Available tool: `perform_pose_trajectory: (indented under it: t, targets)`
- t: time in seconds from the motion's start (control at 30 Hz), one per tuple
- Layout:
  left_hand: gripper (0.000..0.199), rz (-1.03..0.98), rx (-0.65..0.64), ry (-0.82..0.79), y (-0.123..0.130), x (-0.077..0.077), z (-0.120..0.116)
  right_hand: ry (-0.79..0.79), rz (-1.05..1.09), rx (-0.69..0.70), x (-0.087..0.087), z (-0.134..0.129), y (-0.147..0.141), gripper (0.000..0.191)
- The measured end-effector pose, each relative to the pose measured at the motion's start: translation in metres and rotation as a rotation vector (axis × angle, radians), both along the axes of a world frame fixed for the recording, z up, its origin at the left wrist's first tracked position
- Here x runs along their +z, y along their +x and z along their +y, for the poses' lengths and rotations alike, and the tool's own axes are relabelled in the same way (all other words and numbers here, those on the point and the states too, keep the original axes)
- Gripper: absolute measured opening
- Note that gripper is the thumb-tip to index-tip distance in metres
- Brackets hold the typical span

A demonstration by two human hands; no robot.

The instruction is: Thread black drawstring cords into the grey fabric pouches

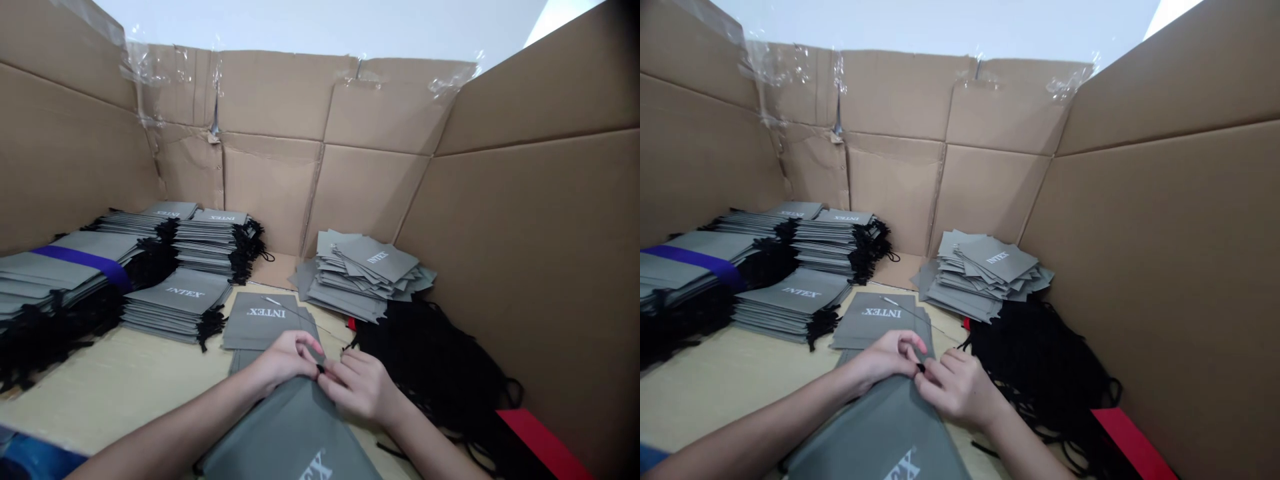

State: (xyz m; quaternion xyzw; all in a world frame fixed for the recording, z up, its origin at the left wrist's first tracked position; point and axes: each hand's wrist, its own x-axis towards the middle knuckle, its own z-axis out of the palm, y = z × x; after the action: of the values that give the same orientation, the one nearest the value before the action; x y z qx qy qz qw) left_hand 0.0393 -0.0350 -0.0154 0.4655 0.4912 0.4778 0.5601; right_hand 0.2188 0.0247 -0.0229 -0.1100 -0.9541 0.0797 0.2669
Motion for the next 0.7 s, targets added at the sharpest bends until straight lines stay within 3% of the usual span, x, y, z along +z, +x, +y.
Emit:
perform_pose_trajectory:
  t: [0.07, 0.17, 0.3, 0.47, 0.7]
  targets:
    - [0.029, -0.042, 0.002, 0.08, -0.002, 0.007, -0.001, -0.11, 0.132, -0.081, 0.0, 0.0, -0.005, 0.015]
    - [0.031, -0.039, 0.037, 0.174, -0.005, 0.017, -0.002, -0.413, 0.3, -0.212, 0.0, -0.005, -0.015, 0.014]
    - [0.037, 0.049, 0.041, 0.216, -0.007, 0.018, -0.001, -0.735, 0.365, -0.188, -0.002, -0.013, -0.027, 0.019]
    - [0.035, 0.041, -0.021, 0.23, -0.008, 0.017, -0.002, -0.922, 0.43, -0.168, -0.002, -0.017, -0.029, 0.018]
    - [0.036, -0.124, -0.086, 0.251, -0.009, 0.017, -0.004, -0.999, 0.484, -0.143, 0.005, -0.015, -0.028, 0.024]
